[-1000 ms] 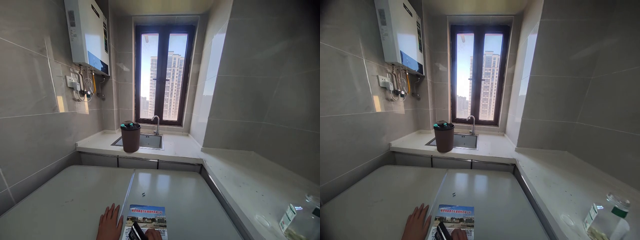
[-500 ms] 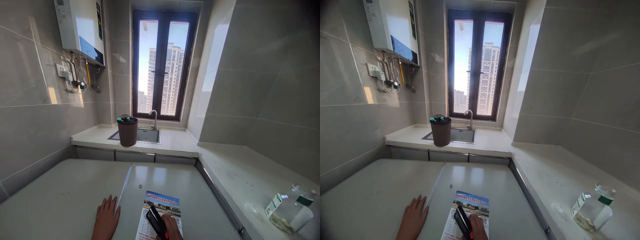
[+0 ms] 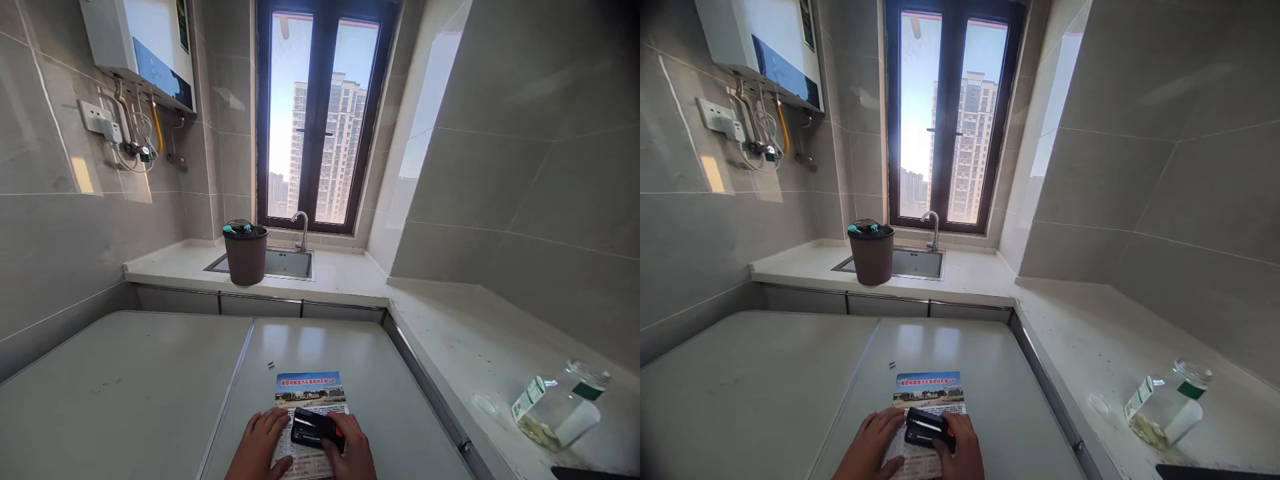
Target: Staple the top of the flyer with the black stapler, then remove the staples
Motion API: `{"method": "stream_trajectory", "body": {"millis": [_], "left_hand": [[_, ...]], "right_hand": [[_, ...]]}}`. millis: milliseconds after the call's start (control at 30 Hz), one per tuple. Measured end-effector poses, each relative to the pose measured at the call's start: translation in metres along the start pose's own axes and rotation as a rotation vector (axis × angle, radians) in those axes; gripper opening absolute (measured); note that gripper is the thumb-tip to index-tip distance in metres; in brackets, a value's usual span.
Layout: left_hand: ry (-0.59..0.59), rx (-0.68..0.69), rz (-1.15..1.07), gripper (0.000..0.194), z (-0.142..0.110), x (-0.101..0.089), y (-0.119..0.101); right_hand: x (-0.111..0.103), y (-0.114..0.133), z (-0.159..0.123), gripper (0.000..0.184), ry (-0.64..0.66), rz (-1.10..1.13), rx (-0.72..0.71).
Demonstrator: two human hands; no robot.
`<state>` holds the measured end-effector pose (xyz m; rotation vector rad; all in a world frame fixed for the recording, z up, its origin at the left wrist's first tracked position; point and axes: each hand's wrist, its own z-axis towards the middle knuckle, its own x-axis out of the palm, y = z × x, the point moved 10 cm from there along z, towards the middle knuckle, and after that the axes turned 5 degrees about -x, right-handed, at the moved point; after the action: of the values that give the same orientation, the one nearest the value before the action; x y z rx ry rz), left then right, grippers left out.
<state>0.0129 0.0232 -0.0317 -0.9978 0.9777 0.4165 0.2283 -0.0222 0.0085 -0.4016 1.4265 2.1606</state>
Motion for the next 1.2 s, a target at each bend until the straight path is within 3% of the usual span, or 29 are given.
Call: {"method": "stream_trajectory", "body": {"millis": [167,400,467,567,667,867,1033,1200], "left_hand": [[-0.039,-0.009,0.017,0.064,0.013,0.006,-0.012],[-0.104,0.041,0.039,0.05,0.012,-0.006,-0.026],[-0.096,0.025,0.044,0.048,0.012,-0.009,-0.027],[-0.091,0.007,0.035,0.045,0.012,-0.011,-0.028],[-0.098,0.009,0.011,0.042,0.012,-0.01,-0.028],[-0.074,-0.055,-0.095,0.032,0.015,-0.01,-0.018],[-0.075,-0.112,-0.189,0.037,0.018,-0.014,-0.015],[-0.05,-0.136,-0.266,0.024,0.019,-0.013,-0.011]], "right_hand": [[-0.023,-0.004,0.007,0.035,-0.033,0.038,0.02],[-0.027,-0.001,0.007,0.036,-0.04,0.042,-0.095],[-0.032,0.0,0.005,0.035,-0.079,-0.015,-0.13],[-0.045,0.004,-0.001,0.02,-0.201,-0.123,-0.185],[-0.054,0.005,-0.007,0.033,-0.276,-0.191,-0.189],[-0.056,0.006,-0.007,0.044,-0.3,-0.226,-0.142],[-0.05,0.005,-0.002,0.051,-0.266,-0.209,-0.141],[-0.05,-0.004,-0.003,0.04,-0.25,-0.161,-0.067]]}}
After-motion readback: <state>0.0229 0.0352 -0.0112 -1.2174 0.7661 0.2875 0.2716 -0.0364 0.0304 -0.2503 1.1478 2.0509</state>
